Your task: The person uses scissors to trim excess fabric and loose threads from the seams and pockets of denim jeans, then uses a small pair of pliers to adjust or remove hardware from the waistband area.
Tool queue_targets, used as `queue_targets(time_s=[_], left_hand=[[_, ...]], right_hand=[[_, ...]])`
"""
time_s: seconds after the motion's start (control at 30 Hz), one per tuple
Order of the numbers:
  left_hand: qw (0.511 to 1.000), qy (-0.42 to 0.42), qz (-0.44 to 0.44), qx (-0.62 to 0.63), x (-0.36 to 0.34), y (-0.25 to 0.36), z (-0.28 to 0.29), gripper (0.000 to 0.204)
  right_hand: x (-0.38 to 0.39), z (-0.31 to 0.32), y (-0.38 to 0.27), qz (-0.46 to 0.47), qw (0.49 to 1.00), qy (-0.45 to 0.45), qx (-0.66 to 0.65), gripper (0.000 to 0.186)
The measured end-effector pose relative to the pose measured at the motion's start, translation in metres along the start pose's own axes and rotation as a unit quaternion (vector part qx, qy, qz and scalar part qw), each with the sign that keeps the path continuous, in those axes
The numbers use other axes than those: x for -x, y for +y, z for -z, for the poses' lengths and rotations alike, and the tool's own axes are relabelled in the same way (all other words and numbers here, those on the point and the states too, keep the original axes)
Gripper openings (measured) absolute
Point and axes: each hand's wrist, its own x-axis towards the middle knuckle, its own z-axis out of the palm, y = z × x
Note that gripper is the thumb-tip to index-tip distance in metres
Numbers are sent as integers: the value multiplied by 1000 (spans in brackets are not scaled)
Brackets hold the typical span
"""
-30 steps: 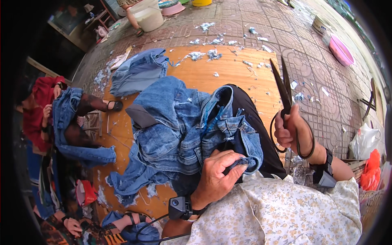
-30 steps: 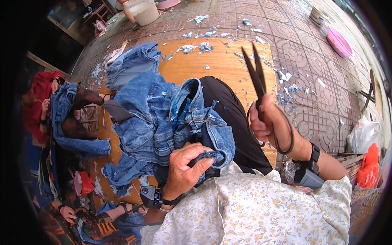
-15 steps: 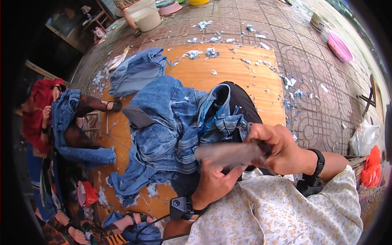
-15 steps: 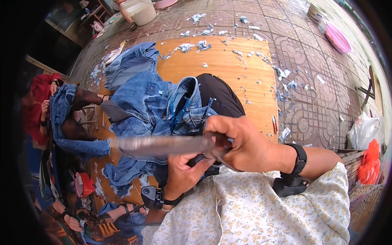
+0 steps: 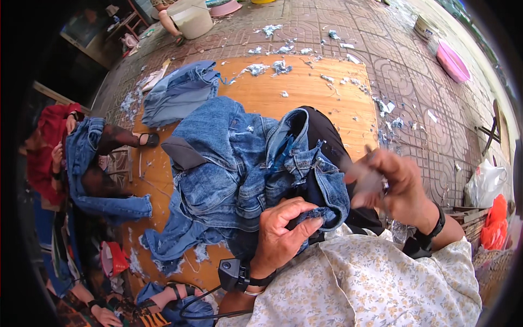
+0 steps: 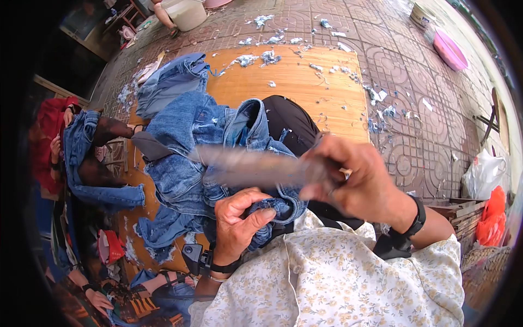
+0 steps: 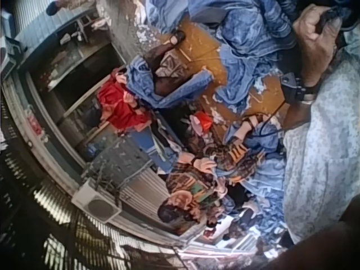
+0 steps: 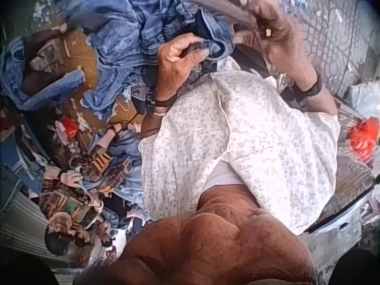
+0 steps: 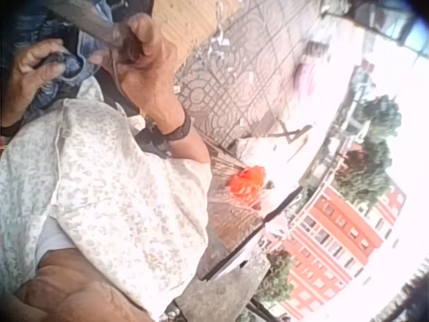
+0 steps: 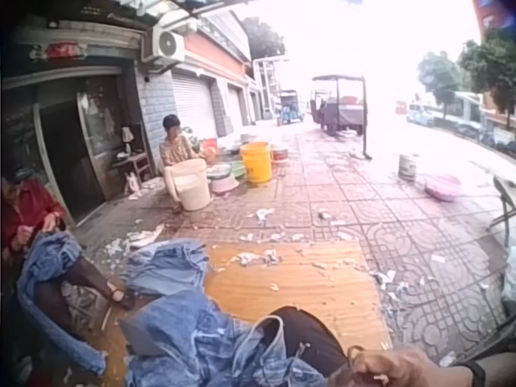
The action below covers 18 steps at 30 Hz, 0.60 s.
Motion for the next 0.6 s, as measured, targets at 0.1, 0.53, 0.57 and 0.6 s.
queue_targets(time_s=[0.1, 0.53, 0.57, 0.6], left_hand=[[998, 5, -31, -47, -2, 1, -1, 22], [987, -2, 117, 115, 3, -3, 2, 22], [984, -4, 130, 125, 3, -4, 3, 22], [981, -6, 143, 132, 3, -5, 3, 23]], right_hand=[[-5, -26, -3, 101, 992, -63, -42, 35], [-17, -2, 13, -58, 979, 109, -161, 21], [-14, -2, 11, -74, 982, 85, -155, 21], [-10, -8, 15, -41, 976, 54, -205, 25]])
